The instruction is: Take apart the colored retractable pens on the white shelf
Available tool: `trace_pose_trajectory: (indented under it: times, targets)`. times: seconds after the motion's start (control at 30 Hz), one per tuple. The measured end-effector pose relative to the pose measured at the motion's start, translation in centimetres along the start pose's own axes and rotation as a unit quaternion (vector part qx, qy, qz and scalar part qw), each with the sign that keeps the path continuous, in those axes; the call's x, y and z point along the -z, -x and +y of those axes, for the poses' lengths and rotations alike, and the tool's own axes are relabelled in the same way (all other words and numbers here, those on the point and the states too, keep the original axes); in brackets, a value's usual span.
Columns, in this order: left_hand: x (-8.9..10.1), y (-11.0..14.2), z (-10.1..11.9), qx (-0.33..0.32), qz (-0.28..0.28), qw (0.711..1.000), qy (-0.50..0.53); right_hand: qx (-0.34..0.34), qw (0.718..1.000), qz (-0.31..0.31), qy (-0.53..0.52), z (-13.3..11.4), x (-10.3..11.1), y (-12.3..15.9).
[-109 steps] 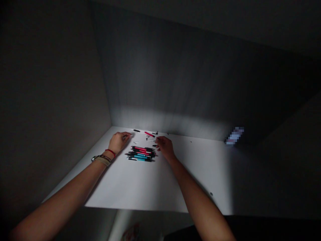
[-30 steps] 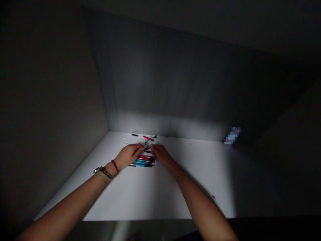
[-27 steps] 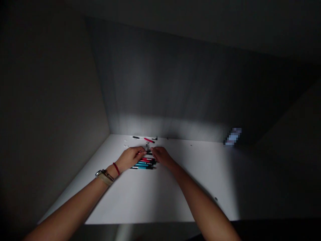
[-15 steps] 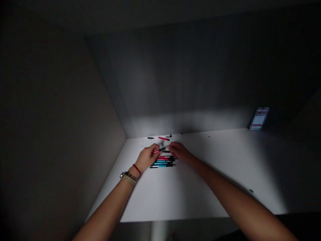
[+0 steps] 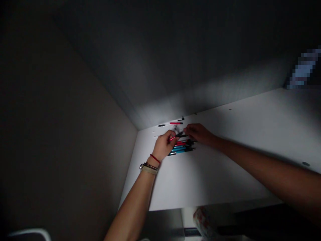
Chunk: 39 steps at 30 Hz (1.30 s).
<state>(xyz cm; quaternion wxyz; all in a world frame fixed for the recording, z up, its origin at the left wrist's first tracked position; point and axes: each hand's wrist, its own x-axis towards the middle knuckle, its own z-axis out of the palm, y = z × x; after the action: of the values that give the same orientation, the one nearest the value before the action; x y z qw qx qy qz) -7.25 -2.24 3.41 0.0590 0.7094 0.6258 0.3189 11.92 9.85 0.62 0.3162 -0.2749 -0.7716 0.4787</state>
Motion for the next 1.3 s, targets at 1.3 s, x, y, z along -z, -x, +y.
trace_pose_trajectory:
  times: [1.3]
  targets:
    - [0.1,-0.6,-0.4,-0.008,-0.017,0.980,0.198,0.081,0.996,-0.035,-0.033,-0.7,-2.1,-0.3]
